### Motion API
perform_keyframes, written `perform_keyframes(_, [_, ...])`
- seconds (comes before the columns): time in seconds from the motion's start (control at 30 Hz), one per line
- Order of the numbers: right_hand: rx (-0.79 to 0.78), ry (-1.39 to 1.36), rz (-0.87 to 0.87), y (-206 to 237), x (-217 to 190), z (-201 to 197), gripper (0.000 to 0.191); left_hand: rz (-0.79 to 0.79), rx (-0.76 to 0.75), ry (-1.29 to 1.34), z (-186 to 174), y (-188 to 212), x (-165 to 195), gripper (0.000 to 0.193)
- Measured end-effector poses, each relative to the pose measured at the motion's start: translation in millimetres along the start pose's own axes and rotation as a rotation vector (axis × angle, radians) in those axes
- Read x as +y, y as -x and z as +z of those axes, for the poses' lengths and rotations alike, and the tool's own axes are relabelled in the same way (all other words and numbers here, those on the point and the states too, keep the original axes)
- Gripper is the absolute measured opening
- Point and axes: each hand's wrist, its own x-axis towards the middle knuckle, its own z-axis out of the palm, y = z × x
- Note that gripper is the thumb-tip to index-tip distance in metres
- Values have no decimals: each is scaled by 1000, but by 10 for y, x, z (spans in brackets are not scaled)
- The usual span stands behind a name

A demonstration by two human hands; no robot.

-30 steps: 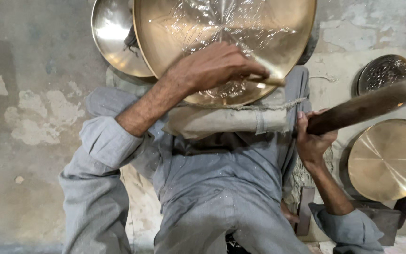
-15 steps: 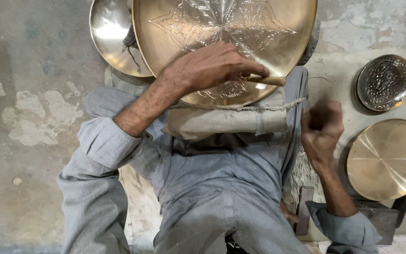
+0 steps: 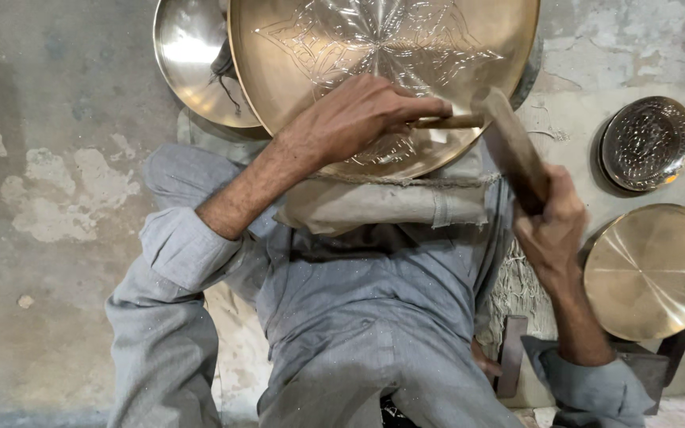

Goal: The person sits cross-legged on the floor with a brass plate resting on a cloth pad on their lap, holding a chisel against a pre-drawn floral pattern and striking it with a wooden mallet to engrave the design. They reposition the chisel repeatedly across the plate surface, working the pattern inward from the rim.

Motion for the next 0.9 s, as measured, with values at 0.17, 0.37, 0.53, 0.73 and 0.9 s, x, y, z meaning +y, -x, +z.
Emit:
perform_keyframes(0.17, [38,-544,262,-87,-45,-54,31,61,186,53,40,33,9,44])
perform_keyframes(0.37, [-3,-23,80,-139,-13,-145,33,-68,83,84,9,71,27,39])
perform_keyframes(0.53, [-84,185,117,-184,-125,-166,34,-85,111,93,-27,105,20,36])
perform_keyframes(0.73, [-150,73,196,-164,-165,-163,39,-113,63,173,-37,102,-9,37])
perform_keyframes(0.9, [-181,259,140,-127,-86,-248,44,-33,219,272,-98,102,-40,45])
